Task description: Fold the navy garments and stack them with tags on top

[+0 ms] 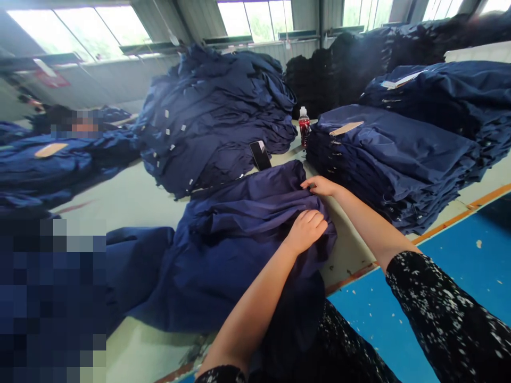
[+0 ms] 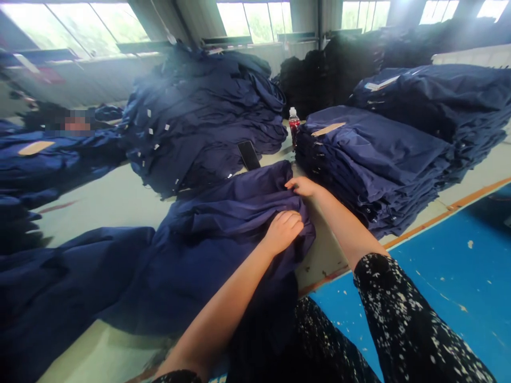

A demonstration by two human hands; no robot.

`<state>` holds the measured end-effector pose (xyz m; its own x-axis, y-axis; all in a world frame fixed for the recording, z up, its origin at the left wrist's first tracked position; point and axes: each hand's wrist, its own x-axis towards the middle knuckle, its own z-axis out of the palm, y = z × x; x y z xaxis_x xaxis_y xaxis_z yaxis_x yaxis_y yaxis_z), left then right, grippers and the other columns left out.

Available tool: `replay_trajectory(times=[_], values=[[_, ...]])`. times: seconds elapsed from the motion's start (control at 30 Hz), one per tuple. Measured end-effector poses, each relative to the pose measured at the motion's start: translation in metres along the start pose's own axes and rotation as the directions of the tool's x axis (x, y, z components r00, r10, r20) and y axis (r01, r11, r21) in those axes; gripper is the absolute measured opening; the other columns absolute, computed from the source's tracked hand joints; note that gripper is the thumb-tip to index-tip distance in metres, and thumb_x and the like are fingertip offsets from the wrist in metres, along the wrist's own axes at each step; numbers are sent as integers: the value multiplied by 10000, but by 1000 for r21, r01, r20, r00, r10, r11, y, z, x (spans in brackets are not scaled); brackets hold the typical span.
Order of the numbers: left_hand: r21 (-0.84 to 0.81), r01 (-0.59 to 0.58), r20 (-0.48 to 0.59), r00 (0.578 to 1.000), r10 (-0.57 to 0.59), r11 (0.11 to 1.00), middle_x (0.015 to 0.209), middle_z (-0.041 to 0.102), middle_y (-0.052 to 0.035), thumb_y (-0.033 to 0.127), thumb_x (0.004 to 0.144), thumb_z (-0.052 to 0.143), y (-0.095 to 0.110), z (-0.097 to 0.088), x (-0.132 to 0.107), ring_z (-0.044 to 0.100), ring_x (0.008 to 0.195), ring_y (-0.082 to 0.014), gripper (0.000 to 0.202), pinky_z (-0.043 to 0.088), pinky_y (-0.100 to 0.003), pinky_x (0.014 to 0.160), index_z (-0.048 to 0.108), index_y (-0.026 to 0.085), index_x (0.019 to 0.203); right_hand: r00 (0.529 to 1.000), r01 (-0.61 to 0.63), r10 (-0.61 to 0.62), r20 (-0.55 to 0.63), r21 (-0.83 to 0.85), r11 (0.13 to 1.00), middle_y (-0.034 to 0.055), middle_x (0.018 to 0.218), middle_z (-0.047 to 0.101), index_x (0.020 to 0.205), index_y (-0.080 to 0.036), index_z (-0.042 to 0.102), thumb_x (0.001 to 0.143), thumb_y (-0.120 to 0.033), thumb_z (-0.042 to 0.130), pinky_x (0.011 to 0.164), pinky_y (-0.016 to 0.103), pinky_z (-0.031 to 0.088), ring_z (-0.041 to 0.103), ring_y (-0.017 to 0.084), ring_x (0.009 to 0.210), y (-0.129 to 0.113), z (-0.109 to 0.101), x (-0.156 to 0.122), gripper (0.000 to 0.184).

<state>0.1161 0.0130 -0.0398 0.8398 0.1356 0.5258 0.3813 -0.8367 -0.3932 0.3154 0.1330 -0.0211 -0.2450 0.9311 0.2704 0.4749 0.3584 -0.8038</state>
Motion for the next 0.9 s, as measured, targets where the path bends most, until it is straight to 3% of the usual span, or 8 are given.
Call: replay_trajectory(times=[0.13,0.23,0.37,0.5,0.63,0.7,0.77,0.9], values=[[28,-28,56,998,27,999,790,633,-42,100,989,481,2,-9,5,575,781,-185,241,421,-331,703,634,185,824,996,-56,51,76,57,997,-11,607,691,588,-173,705,537,-73,797,686,271,519,628,141,611,14,-5,16,145],[5,-100,124,987,98,995,734,584,-35,87,983,476,8,-19,11,558,734,-182,237,376,-327,620,628,188,832,998,-64,62,26,76,995,-18,564,661,536,-180,670,563,-116,811,677,268,511,606,132,585,22,-12,22,157],[-83,-233,137,960,243,969,778,594,-50,93,992,463,19,-29,17,556,793,-176,268,413,-331,678,632,181,805,994,-86,92,-62,91,992,-14,574,656,563,-187,666,635,-144,792,671,281,528,601,131,581,30,-14,25,152],[-149,-289,116,945,307,946,839,637,-61,103,995,465,31,-22,16,573,832,-174,270,465,-324,726,653,179,817,977,-140,148,-154,62,988,-15,500,606,529,-200,623,688,-166,767,609,297,541,571,133,513,38,-5,25,216],[-173,-296,39,951,307,939,1032,710,-90,128,1009,461,32,-8,11,628,922,-172,250,507,-287,717,707,167,986,949,-169,161,-270,-9,986,-9,515,609,490,-207,603,658,-115,758,720,341,568,608,156,573,35,-3,22,246],[-200,-261,13,963,269,944,1133,716,-97,131,1006,461,23,-8,10,637,1011,-181,272,527,-305,803,703,180,1120,935,-183,163,-314,-35,982,11,581,654,521,-202,637,638,-65,739,782,367,568,648,186,652,29,-8,15,208],[-226,-152,29,986,162,962,1178,711,-101,134,976,483,9,-15,10,627,1087,-207,308,520,-361,904,695,202,1190,929,-184,153,-336,-62,981,27,653,695,580,-197,683,628,-23,713,821,380,562,672,210,721,19,-15,-1,183],[-232,78,138,989,-47,970,1285,657,-120,140,833,601,-21,-34,8,564,1212,-291,462,448,-464,1048,665,209,1286,939,-85,48,-341,-96,992,37,835,750,814,-197,764,688,-21,631,854,360,546,689,215,815,-10,-23,-62,254]])
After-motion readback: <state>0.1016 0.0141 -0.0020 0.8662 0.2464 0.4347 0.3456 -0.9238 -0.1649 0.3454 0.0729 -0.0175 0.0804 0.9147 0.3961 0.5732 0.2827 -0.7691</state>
